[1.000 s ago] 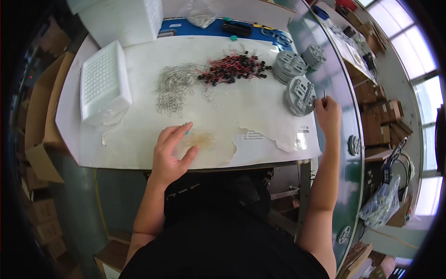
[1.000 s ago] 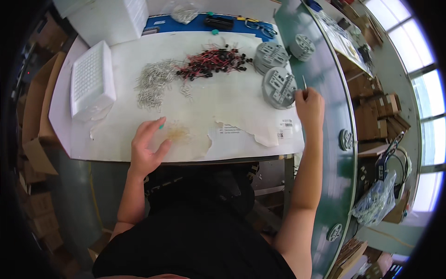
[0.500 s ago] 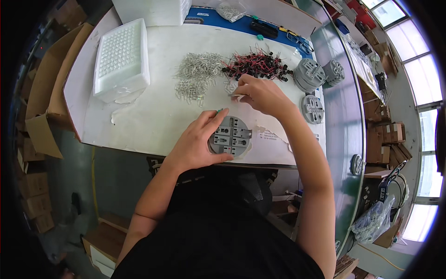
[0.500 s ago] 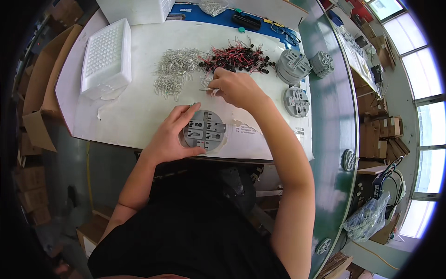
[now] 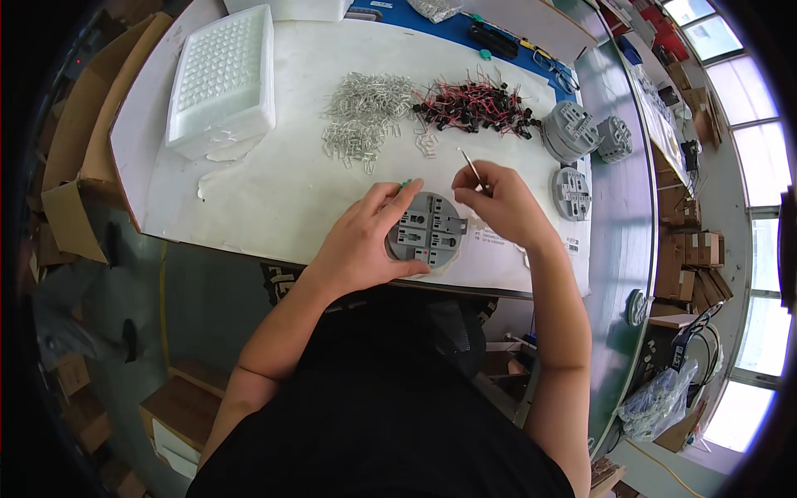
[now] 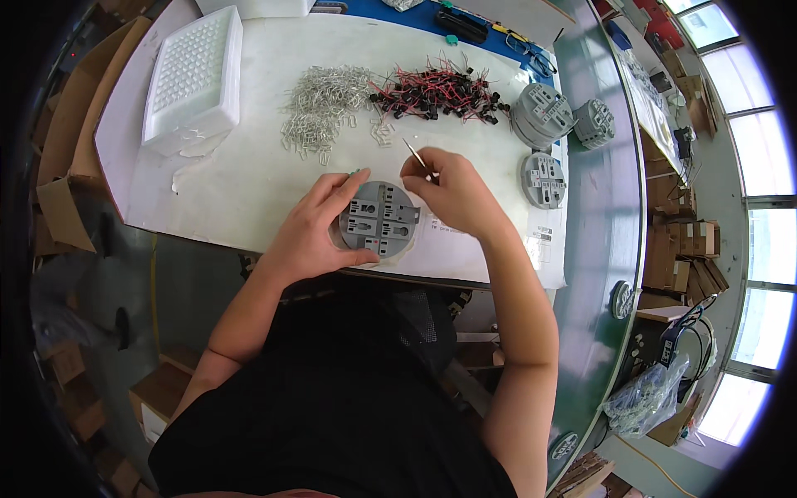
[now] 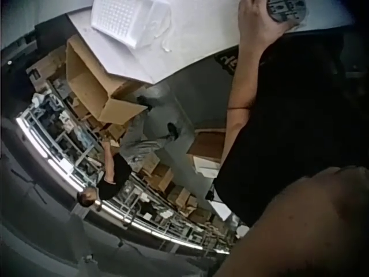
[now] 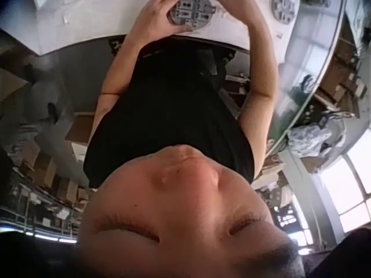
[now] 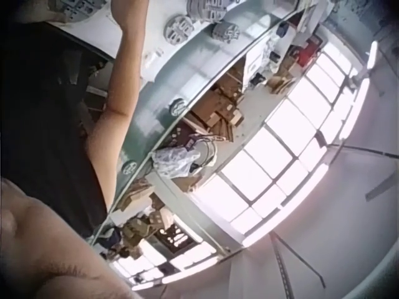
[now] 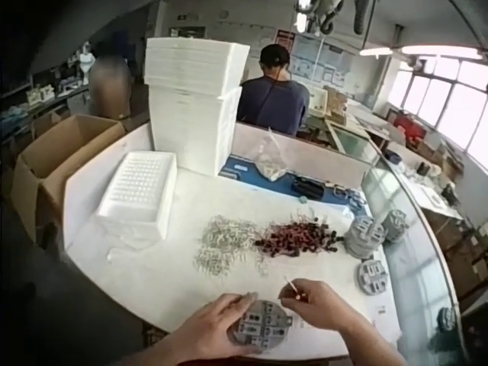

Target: Insert colored wires and small pins into circular base components on a workbench assembly jig.

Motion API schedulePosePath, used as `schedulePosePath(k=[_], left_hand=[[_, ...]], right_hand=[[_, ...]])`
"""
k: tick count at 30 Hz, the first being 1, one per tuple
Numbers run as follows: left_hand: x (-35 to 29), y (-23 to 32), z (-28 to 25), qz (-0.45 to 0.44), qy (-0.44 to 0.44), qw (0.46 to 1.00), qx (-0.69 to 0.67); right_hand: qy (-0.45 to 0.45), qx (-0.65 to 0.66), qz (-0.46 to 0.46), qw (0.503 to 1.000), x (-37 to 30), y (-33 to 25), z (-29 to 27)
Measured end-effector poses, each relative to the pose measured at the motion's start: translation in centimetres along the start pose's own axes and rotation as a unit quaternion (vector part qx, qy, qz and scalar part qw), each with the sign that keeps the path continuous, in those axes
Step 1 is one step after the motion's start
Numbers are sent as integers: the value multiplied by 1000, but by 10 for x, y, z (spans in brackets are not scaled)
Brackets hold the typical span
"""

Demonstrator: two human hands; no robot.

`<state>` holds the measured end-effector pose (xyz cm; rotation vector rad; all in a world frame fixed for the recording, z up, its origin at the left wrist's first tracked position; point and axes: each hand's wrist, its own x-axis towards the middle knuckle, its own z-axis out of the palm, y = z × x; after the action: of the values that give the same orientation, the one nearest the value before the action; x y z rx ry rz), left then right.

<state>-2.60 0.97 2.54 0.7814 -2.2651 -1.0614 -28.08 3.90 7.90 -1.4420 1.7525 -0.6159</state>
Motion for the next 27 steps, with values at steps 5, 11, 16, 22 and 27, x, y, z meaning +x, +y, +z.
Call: schedulePosePath(k=[5, 11, 16, 22, 27], left_hand=[[3, -2, 0, -7, -5, 1000, 4], [3, -2, -1, 2, -10, 1000, 12], [3, -4, -3, 8, -12, 1000, 3], [9, -8, -4, 16, 31, 996, -78], [18, -7, 4, 23, 56, 997, -50]], right_hand=[[24, 49, 38, 998, -9, -3, 20], [75, -3, 40, 996, -4, -4, 28], [38, 42, 102, 993, 5, -6, 15], [29, 12, 50, 998, -15, -1, 13], [42, -2, 22, 999, -13, 8, 28]])
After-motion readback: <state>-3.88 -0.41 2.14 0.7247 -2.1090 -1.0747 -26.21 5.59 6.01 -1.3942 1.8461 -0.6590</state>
